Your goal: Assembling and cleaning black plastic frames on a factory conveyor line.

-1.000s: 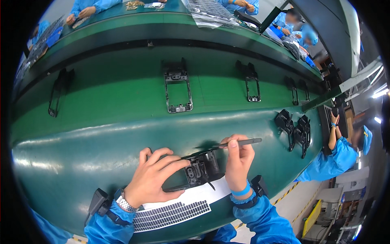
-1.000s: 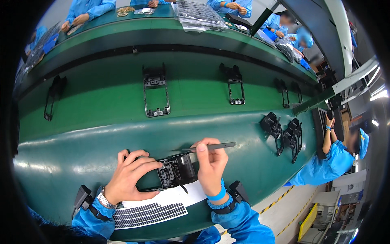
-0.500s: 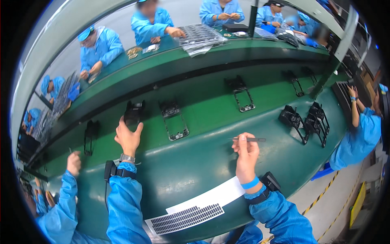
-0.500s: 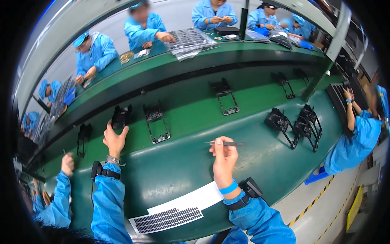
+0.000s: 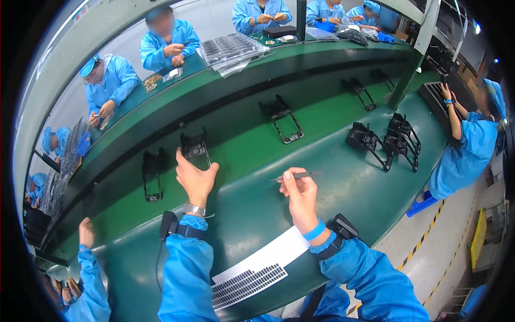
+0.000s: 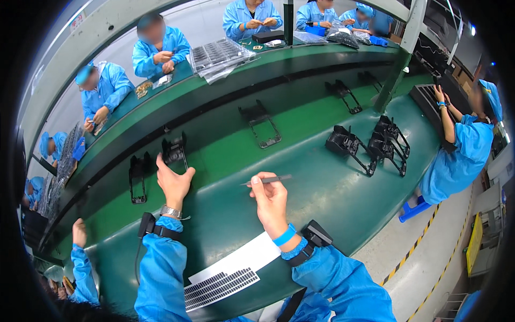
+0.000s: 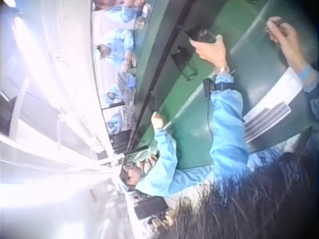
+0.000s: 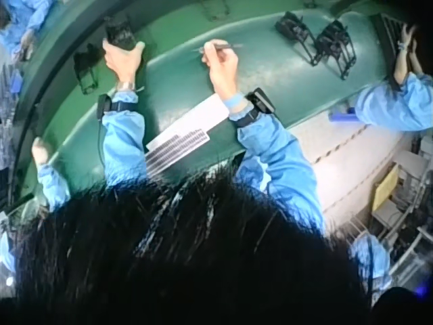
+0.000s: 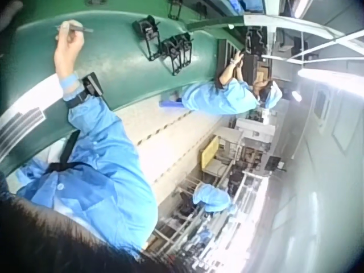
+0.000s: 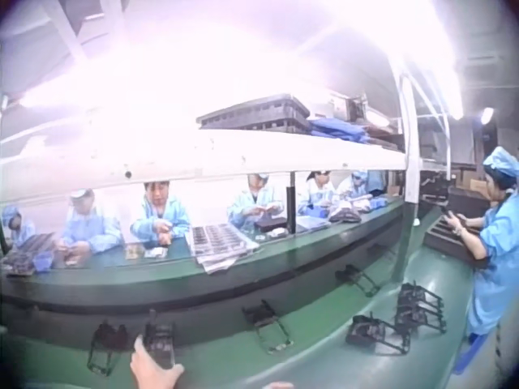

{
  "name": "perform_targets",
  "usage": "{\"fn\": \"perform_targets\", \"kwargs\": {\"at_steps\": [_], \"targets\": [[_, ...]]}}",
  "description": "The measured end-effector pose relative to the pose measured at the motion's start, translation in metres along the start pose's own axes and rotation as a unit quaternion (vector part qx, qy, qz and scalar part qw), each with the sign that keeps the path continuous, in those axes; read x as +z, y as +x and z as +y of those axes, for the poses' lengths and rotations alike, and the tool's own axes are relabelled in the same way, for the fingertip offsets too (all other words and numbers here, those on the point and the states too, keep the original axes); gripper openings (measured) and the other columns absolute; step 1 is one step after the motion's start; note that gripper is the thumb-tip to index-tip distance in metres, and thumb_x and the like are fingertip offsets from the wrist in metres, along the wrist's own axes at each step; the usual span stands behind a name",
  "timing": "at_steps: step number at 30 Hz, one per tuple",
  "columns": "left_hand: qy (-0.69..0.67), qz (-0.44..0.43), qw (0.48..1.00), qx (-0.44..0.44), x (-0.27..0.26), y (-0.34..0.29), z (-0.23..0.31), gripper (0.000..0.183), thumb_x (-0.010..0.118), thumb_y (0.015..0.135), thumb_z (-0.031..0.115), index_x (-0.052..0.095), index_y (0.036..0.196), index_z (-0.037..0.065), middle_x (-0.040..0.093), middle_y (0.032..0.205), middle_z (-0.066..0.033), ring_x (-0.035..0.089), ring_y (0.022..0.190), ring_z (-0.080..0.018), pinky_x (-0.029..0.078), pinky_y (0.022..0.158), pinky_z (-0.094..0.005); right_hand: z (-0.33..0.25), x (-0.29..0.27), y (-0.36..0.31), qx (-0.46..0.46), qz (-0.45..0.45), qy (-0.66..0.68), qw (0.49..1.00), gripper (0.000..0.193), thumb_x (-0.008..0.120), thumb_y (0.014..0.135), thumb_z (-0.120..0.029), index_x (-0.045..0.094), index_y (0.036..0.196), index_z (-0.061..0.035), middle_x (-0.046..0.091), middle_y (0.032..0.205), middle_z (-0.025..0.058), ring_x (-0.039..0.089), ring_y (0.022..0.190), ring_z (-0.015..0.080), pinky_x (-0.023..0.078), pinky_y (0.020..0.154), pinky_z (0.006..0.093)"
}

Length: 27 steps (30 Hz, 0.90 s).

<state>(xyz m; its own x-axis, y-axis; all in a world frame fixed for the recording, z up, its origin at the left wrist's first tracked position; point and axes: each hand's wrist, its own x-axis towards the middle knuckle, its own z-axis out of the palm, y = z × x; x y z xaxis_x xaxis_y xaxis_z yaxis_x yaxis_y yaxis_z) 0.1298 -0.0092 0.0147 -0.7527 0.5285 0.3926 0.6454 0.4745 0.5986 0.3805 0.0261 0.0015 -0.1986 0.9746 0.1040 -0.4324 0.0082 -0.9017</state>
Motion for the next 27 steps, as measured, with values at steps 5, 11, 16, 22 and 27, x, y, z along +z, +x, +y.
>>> {"fn": "perform_targets", "kwargs": {"at_steps": [5, 11, 16, 22, 27], "targets": [[-0.098, -0.109, 0.979, 0.141, -0.048, -0.038, 0.01, 0.09, 0.082, 0.065, 0.022, 0.044, 0.144, 0.006, 0.064, 0.126, -0.0142, 0.056, 0.107, -0.0319, 0.04, 0.102, -0.0439, -0.011, -0.002, -0.016, 0.002, -0.112, -0.02, 0.993, 0.012, 0.071, 0.1, -0.009, 0.067, 0.108, -0.0013, 0.071, 0.094, 0.0062, 0.067, 0.085, 0.011, 0.055, 0.075, 0.0256], [-0.105, -0.288, 0.92, 0.244, -0.096, -0.108, -0.007, 0.084, 0.083, 0.06, 0.023, 0.052, 0.136, 0.006, 0.064, 0.114, -0.0066, 0.054, 0.111, -0.0287, 0.035, 0.101, -0.044, -0.041, -0.015, -0.094, 0.04, -0.306, -0.192, 0.932, 0.014, 0.083, 0.085, -0.006, 0.072, 0.093, -0.0001, 0.074, 0.089, 0.0071, 0.071, 0.082, 0.0136, 0.057, 0.077, 0.0281], [-0.117, -0.299, 0.908, 0.269, -0.097, -0.133, -0.034, 0.095, 0.089, 0.062, 0.035, 0.05, 0.143, 0.005, 0.057, 0.139, -0.0131, 0.042, 0.138, -0.0378, 0.027, 0.114, -0.0517, -0.045, -0.01, -0.128, 0.071, -0.346, -0.303, 0.885, 0.016, 0.084, 0.083, -0.008, 0.075, 0.094, -0.002, 0.077, 0.088, 0.0081, 0.075, 0.078, 0.0173, 0.059, 0.07, 0.029], [-0.13, -0.348, 0.892, 0.257, -0.099, -0.136, -0.038, 0.118, 0.091, 0.059, 0.052, 0.042, 0.156, 0.008, 0.043, 0.157, -0.0156, 0.032, 0.148, -0.0406, 0.02, 0.117, -0.058, -0.037, -0.024, -0.136, 0.074, -0.348, -0.363, 0.862, 0.017, 0.082, 0.083, -0.003, 0.076, 0.098, 0.0012, 0.078, 0.093, 0.0141, 0.076, 0.084, 0.0193, 0.06, 0.076, 0.0303], [-0.111, -0.353, 0.889, 0.268, -0.094, -0.138, -0.04, 0.122, 0.093, 0.055, 0.048, 0.039, 0.158, 0.013, 0.038, 0.161, -0.0147, 0.03, 0.15, -0.0388, 0.022, 0.115, -0.0578, -0.03, -0.03, -0.137, 0.054, -0.346, -0.373, 0.859, 0.018, 0.083, 0.081, -0.004, 0.076, 0.097, 0.0004, 0.078, 0.092, 0.0139, 0.076, 0.082, 0.022, 0.061, 0.075, 0.0315]]}}
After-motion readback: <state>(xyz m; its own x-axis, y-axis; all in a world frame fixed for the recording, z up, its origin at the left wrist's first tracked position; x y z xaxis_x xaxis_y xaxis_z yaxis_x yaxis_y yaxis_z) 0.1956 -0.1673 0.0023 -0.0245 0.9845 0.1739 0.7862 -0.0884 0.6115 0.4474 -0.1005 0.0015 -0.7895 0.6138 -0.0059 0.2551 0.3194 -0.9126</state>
